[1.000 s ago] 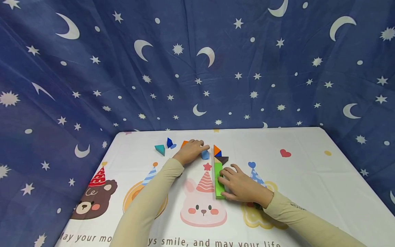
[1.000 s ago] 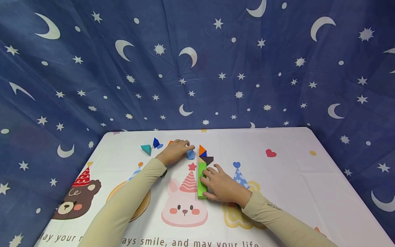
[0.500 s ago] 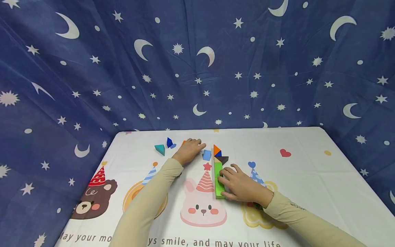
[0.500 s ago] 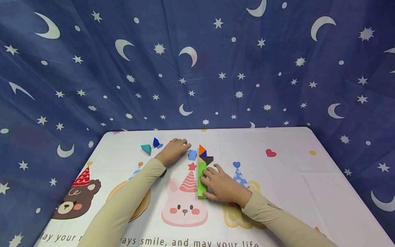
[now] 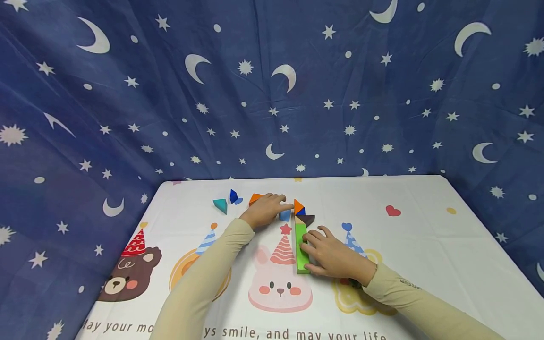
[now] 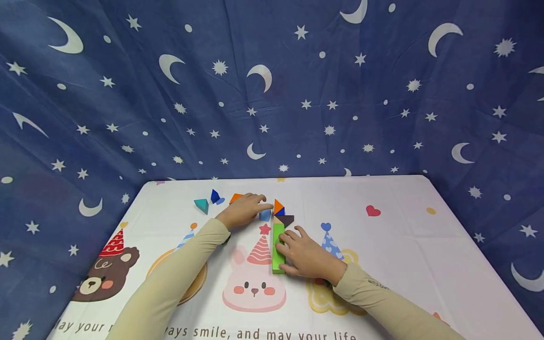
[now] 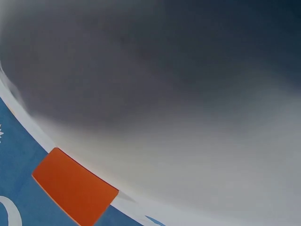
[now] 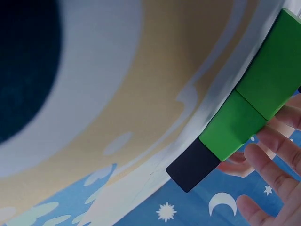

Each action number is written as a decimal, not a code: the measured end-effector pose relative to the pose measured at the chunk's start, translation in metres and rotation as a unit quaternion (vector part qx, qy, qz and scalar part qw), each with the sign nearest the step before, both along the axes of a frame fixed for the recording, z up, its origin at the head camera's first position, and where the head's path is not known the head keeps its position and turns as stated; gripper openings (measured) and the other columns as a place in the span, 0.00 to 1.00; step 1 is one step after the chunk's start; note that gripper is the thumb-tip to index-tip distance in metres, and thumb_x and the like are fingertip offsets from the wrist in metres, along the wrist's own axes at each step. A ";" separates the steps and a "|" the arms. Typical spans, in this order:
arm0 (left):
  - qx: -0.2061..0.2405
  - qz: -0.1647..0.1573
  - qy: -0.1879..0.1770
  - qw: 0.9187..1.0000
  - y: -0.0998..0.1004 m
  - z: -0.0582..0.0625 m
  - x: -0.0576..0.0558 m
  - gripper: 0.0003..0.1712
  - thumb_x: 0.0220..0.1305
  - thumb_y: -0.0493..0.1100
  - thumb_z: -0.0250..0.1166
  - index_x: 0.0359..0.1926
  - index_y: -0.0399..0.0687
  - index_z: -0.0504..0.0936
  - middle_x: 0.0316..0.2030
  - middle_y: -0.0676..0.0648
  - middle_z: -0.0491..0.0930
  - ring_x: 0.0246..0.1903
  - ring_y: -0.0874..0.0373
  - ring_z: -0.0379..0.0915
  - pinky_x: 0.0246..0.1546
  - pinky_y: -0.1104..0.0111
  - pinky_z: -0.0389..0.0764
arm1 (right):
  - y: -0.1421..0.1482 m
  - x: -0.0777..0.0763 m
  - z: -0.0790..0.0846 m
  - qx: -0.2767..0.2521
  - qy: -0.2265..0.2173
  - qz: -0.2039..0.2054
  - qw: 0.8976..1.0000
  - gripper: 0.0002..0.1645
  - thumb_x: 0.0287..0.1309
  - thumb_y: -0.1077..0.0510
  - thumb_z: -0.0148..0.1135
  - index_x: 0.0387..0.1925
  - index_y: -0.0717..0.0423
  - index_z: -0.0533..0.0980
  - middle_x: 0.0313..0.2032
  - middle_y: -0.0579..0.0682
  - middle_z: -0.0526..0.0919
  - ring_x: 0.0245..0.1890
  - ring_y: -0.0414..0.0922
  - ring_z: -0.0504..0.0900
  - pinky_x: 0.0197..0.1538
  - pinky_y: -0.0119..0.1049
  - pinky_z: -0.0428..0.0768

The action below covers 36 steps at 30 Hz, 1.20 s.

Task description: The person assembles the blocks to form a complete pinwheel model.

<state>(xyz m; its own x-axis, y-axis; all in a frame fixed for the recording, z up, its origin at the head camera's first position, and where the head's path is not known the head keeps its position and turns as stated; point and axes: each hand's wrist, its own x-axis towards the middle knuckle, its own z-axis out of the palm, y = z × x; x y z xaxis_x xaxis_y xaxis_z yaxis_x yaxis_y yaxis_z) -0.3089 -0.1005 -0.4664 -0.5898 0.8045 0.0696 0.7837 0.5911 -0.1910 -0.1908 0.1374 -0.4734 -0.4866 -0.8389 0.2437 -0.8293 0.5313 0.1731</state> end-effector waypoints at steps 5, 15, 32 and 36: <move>-0.002 -0.004 0.009 1.000 0.000 0.001 0.000 0.23 0.60 0.36 0.62 0.54 0.62 0.71 0.52 0.46 0.75 0.47 0.50 0.77 0.58 0.61 0.73 | 0.000 0.000 0.000 0.001 -0.002 -0.001 1.000 0.25 0.57 0.36 0.55 0.48 0.48 0.73 0.48 0.49 0.77 0.51 0.48 0.74 0.58 0.52 0.69; 0.005 0.038 0.018 0.999 -0.009 -0.001 -0.003 0.17 0.66 0.38 0.56 0.55 0.55 0.69 0.49 0.47 0.76 0.46 0.53 0.77 0.56 0.61 0.73 | 0.000 -0.001 0.001 0.002 -0.006 -0.002 1.000 0.26 0.57 0.36 0.54 0.48 0.48 0.72 0.48 0.49 0.76 0.51 0.48 0.73 0.58 0.51 0.68; 0.012 0.073 -0.025 0.997 -0.006 -0.003 0.001 0.16 0.65 0.50 0.58 0.50 0.49 0.73 0.46 0.48 0.75 0.45 0.55 0.75 0.58 0.61 0.70 | 0.001 0.000 0.000 0.000 -0.005 0.000 1.000 0.25 0.58 0.36 0.54 0.48 0.48 0.73 0.48 0.48 0.76 0.51 0.48 0.73 0.58 0.51 0.68; 0.013 0.084 -0.034 0.996 0.002 -0.001 0.005 0.17 0.65 0.51 0.58 0.50 0.47 0.75 0.47 0.47 0.76 0.45 0.54 0.74 0.58 0.61 0.70 | 0.001 0.000 0.000 -0.001 -0.003 0.001 1.000 0.25 0.57 0.36 0.55 0.48 0.48 0.73 0.48 0.48 0.76 0.51 0.48 0.73 0.58 0.51 0.68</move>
